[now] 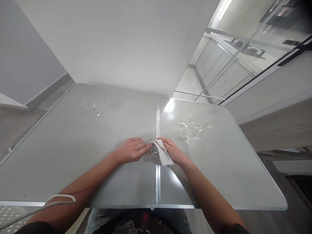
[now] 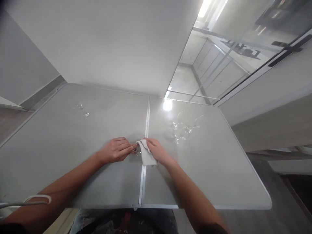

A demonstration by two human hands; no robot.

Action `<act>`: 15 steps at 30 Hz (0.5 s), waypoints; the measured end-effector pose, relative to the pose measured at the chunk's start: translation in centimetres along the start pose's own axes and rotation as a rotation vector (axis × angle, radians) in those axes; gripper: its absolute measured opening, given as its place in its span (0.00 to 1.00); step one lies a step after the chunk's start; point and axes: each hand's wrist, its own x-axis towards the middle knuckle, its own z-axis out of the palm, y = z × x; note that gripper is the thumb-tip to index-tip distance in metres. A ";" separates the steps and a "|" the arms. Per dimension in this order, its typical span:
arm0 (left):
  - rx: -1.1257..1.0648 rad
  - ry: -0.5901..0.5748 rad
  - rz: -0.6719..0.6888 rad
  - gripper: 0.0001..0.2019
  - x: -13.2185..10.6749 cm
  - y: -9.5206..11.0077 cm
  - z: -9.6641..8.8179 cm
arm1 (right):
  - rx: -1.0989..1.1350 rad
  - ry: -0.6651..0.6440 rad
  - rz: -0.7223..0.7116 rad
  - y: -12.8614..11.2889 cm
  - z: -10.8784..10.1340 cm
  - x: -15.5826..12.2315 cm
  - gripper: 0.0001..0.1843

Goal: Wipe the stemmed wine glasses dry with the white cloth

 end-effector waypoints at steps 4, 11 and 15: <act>-0.110 0.099 -0.168 0.15 -0.2 -0.2 0.7 | 0.388 0.030 0.036 1.2 0.4 -0.2 0.20; -0.318 0.212 -0.637 0.04 0.6 0.8 1.0 | 0.040 0.352 -0.519 1.3 2.2 -0.6 0.28; -0.340 0.110 -0.622 0.07 0.9 1.5 1.1 | -0.415 0.457 -0.744 1.5 1.9 -0.4 0.33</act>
